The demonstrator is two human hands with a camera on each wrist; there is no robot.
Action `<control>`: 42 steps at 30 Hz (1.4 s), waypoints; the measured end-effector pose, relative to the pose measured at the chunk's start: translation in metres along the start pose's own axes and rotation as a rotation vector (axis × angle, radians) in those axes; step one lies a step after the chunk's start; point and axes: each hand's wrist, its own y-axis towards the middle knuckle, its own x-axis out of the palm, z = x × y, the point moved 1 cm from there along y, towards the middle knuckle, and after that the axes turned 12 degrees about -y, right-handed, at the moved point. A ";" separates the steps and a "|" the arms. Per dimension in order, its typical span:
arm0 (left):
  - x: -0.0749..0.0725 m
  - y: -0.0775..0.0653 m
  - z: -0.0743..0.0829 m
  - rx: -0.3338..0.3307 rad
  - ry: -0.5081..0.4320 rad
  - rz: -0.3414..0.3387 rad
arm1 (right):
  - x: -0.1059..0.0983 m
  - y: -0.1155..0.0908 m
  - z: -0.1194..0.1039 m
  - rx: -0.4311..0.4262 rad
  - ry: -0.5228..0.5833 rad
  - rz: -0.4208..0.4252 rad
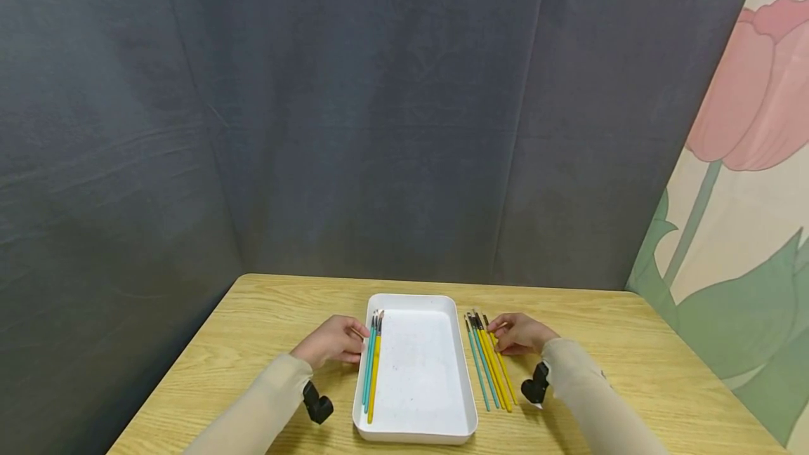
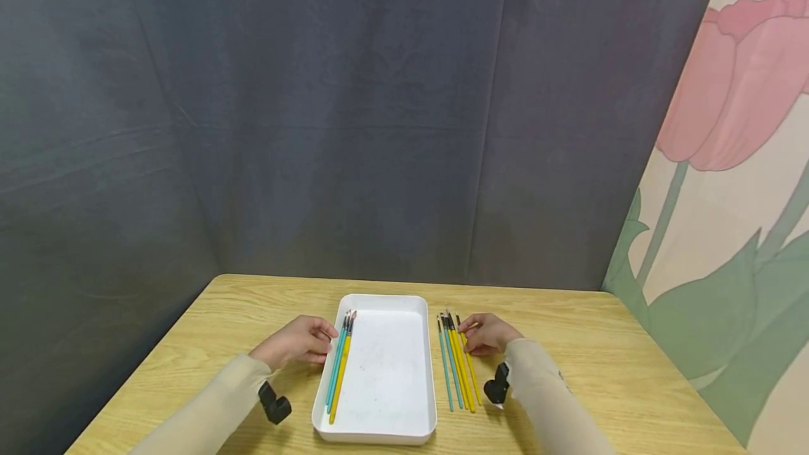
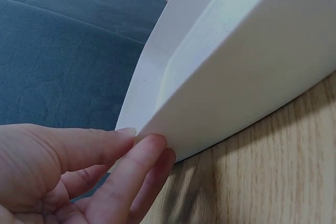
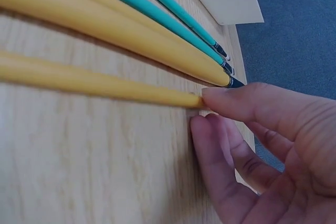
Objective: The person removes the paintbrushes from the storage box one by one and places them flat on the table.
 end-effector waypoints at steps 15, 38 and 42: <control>0.000 0.001 0.001 -0.007 -0.006 0.008 | 0.000 0.000 0.000 0.011 0.007 0.001; -0.002 -0.001 -0.001 -0.002 0.007 -0.012 | -0.001 0.000 0.000 0.045 0.063 -0.019; -0.002 0.000 0.000 -0.003 0.004 -0.007 | -0.003 0.000 -0.008 0.051 0.093 -0.009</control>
